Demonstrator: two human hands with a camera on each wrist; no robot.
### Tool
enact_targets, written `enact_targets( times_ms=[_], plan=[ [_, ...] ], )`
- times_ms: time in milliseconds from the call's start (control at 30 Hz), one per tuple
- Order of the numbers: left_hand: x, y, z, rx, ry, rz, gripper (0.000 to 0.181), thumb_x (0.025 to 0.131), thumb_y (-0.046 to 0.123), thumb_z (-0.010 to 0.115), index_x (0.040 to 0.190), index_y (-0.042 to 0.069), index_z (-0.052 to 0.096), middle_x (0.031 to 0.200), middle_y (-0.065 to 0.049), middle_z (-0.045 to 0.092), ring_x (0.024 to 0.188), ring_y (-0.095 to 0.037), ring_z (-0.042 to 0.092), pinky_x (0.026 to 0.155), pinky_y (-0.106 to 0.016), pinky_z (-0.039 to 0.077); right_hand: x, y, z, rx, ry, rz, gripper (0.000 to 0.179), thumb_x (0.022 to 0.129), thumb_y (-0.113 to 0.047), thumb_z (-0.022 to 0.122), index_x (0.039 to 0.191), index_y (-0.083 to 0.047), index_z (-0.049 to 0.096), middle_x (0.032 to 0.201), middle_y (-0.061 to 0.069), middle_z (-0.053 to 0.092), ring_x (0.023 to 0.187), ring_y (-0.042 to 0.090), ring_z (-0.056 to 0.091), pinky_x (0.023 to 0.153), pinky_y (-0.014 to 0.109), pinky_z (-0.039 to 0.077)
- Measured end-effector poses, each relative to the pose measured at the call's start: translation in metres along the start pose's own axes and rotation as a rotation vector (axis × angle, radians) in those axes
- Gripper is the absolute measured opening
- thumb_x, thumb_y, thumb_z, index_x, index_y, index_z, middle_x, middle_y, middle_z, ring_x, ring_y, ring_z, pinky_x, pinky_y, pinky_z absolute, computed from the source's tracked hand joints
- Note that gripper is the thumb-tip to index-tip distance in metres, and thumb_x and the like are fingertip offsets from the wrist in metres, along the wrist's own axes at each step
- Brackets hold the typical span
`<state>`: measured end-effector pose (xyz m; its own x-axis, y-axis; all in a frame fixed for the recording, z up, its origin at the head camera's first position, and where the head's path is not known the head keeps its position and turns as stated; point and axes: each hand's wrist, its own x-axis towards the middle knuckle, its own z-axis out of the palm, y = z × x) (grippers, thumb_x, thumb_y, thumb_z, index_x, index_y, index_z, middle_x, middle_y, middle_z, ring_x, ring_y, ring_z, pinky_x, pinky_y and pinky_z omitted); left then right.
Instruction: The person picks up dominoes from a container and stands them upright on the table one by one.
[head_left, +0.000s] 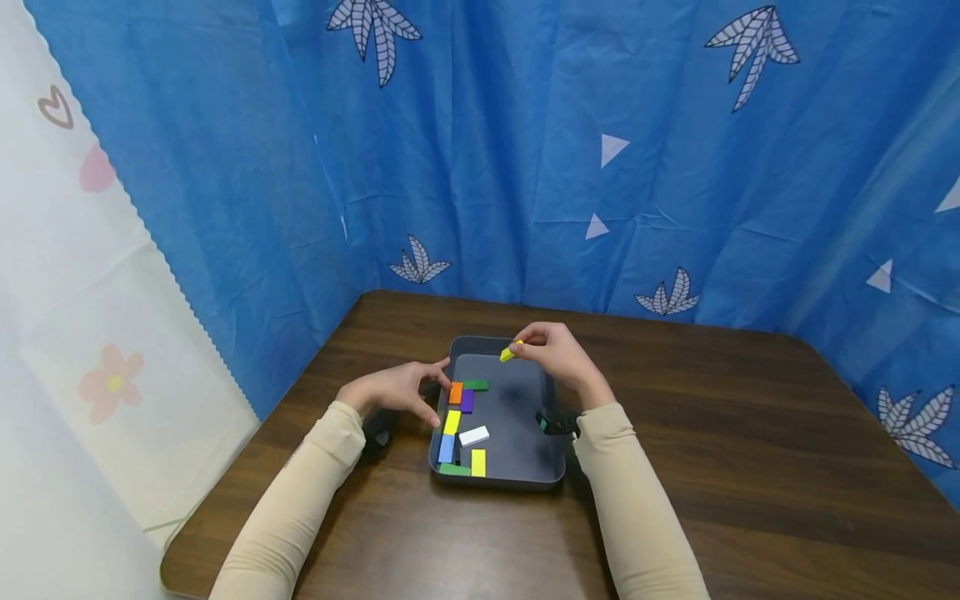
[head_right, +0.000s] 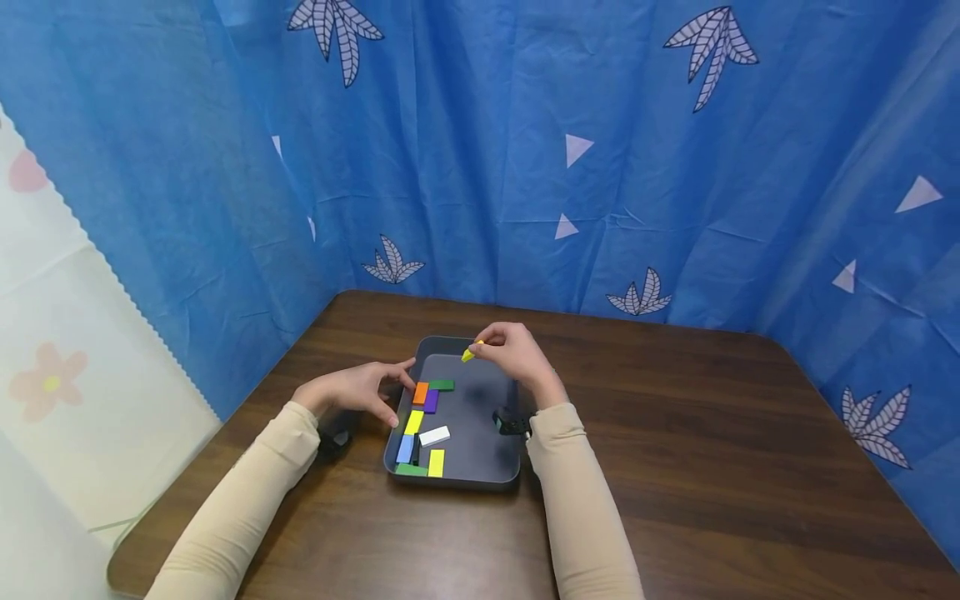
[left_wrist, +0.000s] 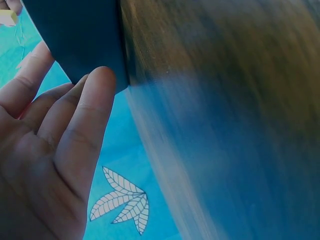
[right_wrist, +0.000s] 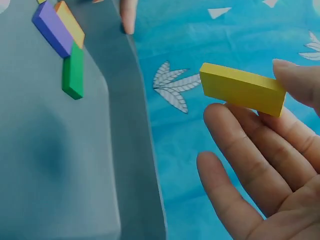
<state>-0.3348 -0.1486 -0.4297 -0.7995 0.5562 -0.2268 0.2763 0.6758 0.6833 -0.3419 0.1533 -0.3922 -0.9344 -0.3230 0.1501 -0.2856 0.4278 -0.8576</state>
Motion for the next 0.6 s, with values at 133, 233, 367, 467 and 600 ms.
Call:
enact_targets(
  times_ms=[133,233,367,467,600],
  plan=[
    [0.000,0.000,0.000,0.005,0.000,-0.003,0.068,0.069,0.039,0.091,0.129,0.020,0.063,0.169,-0.003,0.019,0.150,-0.037,0.027,0.115,-0.061,0.035,-0.010,-0.002,-0.009,0.018,0.057,-0.030,0.020,0.096,-0.015,0.068,0.109,0.000,0.070,0.103,0.017,0.075,0.094,0.029,0.072,0.094,0.046,0.057],
    [-0.001,0.001,0.000,0.001,0.004,0.003,0.067,0.070,0.036,0.091,0.129,0.019,0.063,0.169,-0.004,0.019,0.151,-0.037,0.026,0.116,-0.061,0.034,-0.017,-0.001,-0.018,0.003,0.110,-0.053,0.026,0.098,-0.020,0.066,0.115,-0.001,0.071,0.109,0.017,0.074,0.101,0.031,0.070,0.092,0.046,0.057],
    [-0.002,0.003,0.000,-0.004,0.006,0.009,0.067,0.071,0.035,0.090,0.130,0.017,0.063,0.169,-0.004,0.019,0.151,-0.036,0.027,0.117,-0.059,0.034,-0.027,0.002,-0.029,0.026,0.159,-0.053,0.031,0.100,-0.025,0.064,0.121,-0.003,0.070,0.117,0.017,0.072,0.105,0.025,0.068,0.088,0.039,0.058],
    [-0.002,0.002,0.000,-0.007,0.004,0.016,0.068,0.072,0.035,0.090,0.131,0.017,0.063,0.169,-0.004,0.019,0.151,-0.036,0.027,0.117,-0.059,0.034,-0.034,0.005,-0.036,0.067,0.193,-0.036,0.032,0.098,-0.024,0.066,0.121,-0.002,0.069,0.117,0.017,0.072,0.102,0.019,0.067,0.086,0.029,0.058],
    [-0.003,0.001,0.001,-0.014,0.000,0.026,0.068,0.072,0.035,0.090,0.131,0.016,0.063,0.169,-0.005,0.018,0.151,-0.037,0.026,0.117,-0.060,0.032,-0.041,0.008,-0.044,0.109,0.245,-0.028,0.032,0.095,-0.022,0.070,0.117,0.001,0.070,0.104,0.007,0.075,0.097,0.019,0.068,0.086,0.027,0.058]
  ],
)
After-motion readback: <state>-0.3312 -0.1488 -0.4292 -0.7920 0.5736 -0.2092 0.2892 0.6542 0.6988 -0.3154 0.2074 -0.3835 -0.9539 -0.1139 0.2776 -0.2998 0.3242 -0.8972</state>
